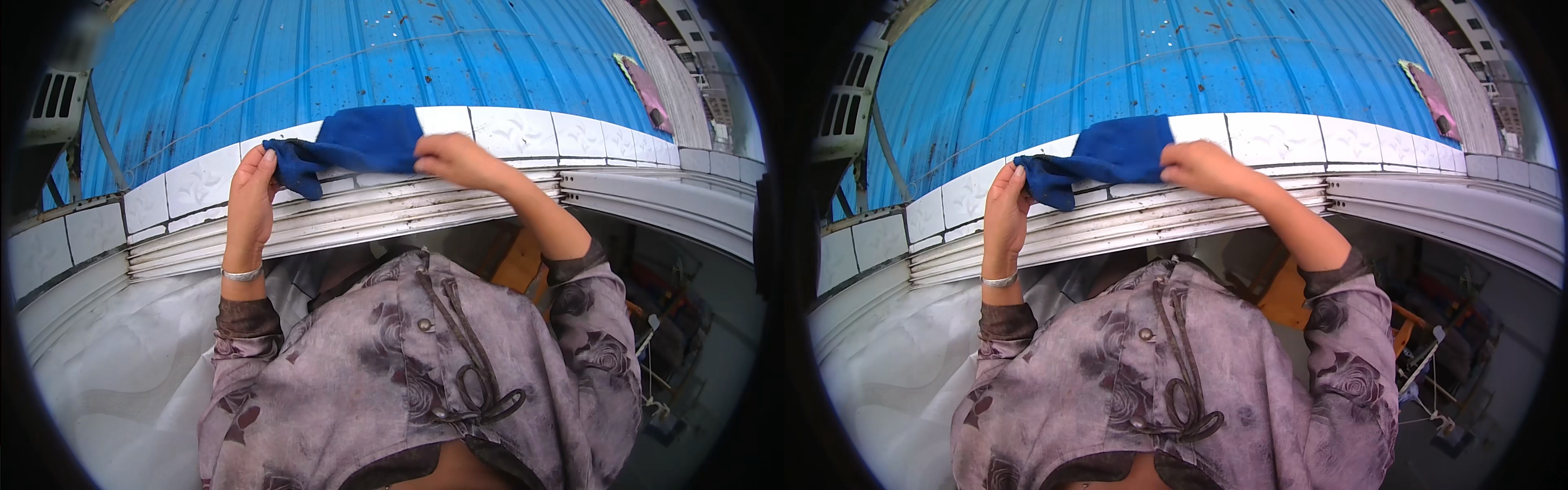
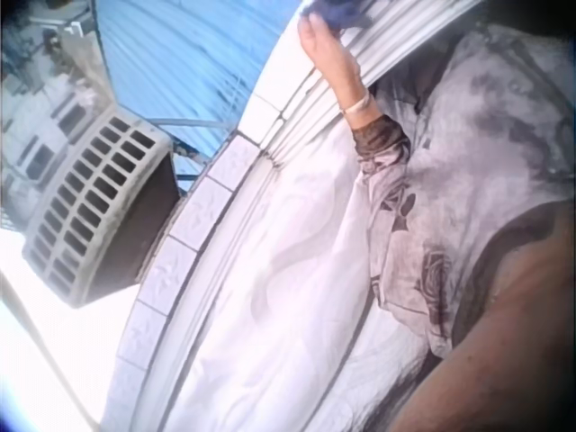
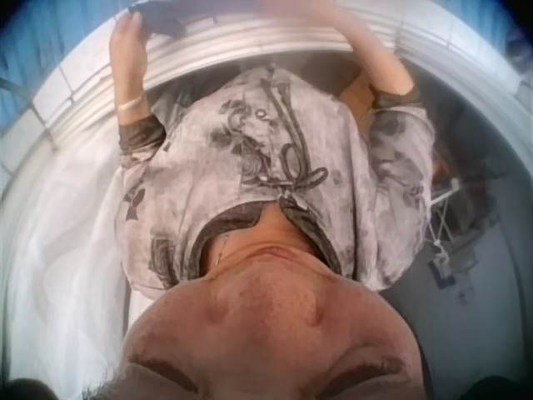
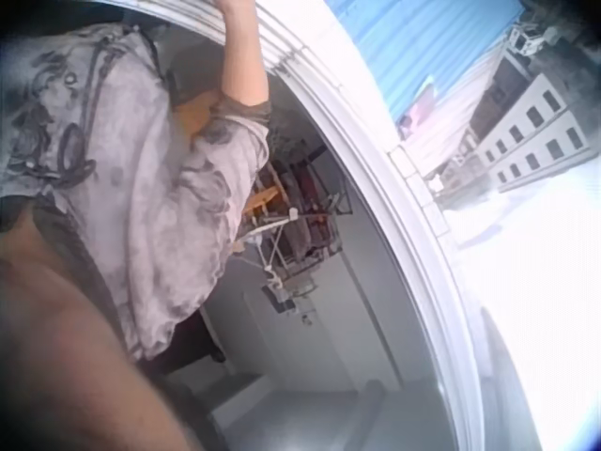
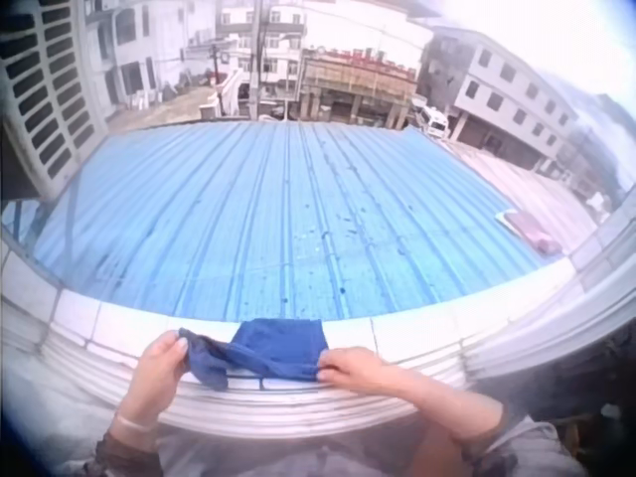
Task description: The person sits on the floor, dips a blue cloth into a bucket of water, and wipes the exterior window frame and sill. They repeatedly wipe along the frame edges and the sill, occasionally adjusting the cloth.
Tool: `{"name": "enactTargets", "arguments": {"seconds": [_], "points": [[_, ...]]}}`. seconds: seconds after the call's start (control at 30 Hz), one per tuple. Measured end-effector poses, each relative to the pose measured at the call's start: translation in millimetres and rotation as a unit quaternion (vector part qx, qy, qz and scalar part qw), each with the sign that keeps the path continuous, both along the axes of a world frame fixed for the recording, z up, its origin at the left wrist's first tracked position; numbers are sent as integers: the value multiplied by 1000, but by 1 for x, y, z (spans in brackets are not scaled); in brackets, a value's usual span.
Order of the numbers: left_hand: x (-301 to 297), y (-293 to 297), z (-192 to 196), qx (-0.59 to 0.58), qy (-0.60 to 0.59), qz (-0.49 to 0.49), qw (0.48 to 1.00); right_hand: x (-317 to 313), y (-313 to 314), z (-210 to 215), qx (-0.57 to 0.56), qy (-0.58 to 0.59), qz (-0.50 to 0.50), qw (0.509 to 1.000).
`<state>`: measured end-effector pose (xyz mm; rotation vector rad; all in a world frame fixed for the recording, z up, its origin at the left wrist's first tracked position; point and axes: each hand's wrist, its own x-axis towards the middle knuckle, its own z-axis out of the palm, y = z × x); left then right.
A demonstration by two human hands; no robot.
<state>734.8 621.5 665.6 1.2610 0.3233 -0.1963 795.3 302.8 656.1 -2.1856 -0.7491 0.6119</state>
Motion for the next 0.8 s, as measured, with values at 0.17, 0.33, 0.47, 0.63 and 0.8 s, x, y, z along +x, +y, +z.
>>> {"name": "enactTargets", "arguments": {"seconds": [0.17,0.33,0.47,0.63,0.8], "points": [[2,-11,-1,-19,-5,9,1000,-5,-14,20,109,166,-73,977],[3,-15,-7,-16,-1,-8,1000,-19,30,-15,38,-15,74,996],[3,-20,-10,-21,5,-4,1000,-15,57,-15,-6,-28,112,993],[5,-20,-13,-20,7,-3,1000,-19,33,-20,-70,-135,134,979],[-1,-19,-15,-10,24,-6,1000,-21,-31,-7,-110,-180,139,967]]}}
